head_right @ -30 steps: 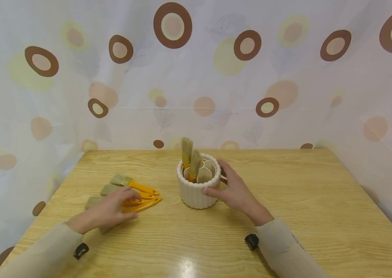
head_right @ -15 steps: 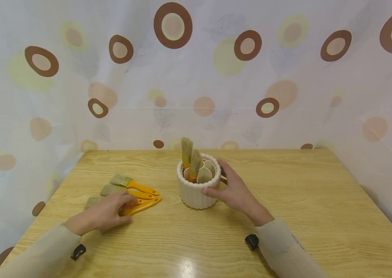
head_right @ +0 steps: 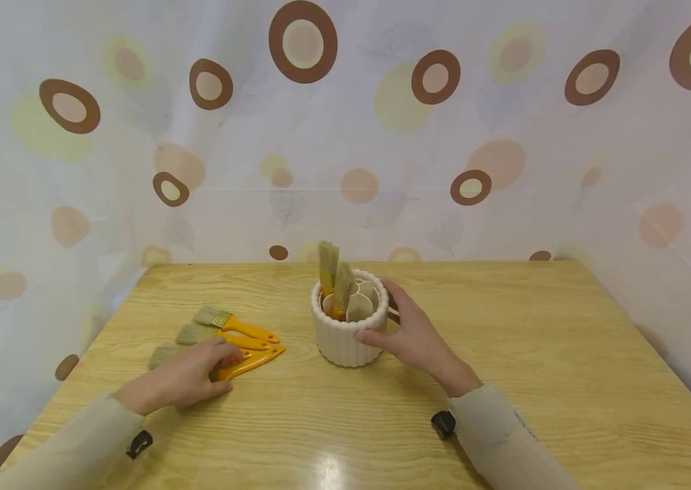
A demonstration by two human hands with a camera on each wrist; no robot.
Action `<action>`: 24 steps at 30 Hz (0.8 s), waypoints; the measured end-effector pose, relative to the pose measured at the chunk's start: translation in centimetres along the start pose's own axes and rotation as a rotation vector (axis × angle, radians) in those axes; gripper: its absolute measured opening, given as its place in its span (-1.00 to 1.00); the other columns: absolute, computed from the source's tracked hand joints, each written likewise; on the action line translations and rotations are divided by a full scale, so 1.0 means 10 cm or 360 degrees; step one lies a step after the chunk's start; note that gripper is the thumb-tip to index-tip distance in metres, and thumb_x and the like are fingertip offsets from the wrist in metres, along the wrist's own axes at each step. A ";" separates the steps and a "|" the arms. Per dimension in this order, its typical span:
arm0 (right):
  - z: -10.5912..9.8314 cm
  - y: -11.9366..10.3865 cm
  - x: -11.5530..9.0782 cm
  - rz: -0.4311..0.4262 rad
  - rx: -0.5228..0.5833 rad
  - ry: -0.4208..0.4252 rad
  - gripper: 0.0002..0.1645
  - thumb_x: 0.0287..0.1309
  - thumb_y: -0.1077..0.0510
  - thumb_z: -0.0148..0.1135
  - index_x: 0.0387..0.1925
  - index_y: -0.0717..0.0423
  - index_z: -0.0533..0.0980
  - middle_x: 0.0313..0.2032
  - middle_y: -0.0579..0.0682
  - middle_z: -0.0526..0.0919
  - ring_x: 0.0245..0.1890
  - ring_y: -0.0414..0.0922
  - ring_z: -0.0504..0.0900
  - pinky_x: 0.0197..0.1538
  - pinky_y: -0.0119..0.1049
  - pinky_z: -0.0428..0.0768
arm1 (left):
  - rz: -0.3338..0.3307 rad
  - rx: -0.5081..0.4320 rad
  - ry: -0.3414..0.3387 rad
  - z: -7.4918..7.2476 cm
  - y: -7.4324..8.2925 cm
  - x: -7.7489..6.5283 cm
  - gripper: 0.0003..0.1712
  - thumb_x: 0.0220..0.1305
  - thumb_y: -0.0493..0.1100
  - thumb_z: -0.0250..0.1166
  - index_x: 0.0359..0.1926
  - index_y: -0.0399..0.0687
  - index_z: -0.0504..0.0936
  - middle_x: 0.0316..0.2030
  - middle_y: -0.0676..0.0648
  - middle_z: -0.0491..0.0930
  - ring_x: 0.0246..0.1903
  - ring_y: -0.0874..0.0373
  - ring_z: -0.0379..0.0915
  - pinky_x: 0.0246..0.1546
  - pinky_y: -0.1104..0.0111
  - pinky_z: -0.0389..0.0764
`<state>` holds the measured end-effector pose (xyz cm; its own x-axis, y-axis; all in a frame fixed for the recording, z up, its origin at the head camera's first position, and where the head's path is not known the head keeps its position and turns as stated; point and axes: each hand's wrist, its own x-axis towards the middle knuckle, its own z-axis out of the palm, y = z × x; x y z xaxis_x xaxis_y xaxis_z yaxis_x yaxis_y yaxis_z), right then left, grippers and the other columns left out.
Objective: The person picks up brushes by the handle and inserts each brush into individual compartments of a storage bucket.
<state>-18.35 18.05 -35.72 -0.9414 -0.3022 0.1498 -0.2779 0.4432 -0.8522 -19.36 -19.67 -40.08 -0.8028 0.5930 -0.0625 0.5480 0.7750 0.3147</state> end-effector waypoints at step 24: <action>0.00 0.07 0.01 0.0003 0.0015 0.0008 0.11 0.02 0.01 0.44 0.45 0.12 -0.01 0.38 0.19 0.13 0.34 0.20 0.20 0.28 0.17 0.22 | -0.0001 -0.0034 -0.0107 -0.05 0.13 0.00 -0.37 0.19 0.06 0.33 0.22 -0.09 0.45 -0.41 0.12 0.43 -0.44 0.25 0.31 -0.33 0.28 0.37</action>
<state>-18.63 18.35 -36.29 -0.9429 -0.2971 0.1506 -0.2742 0.4358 -0.8573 -18.75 -18.76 -39.14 -0.7850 0.6066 -0.1260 0.5420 0.7709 0.3347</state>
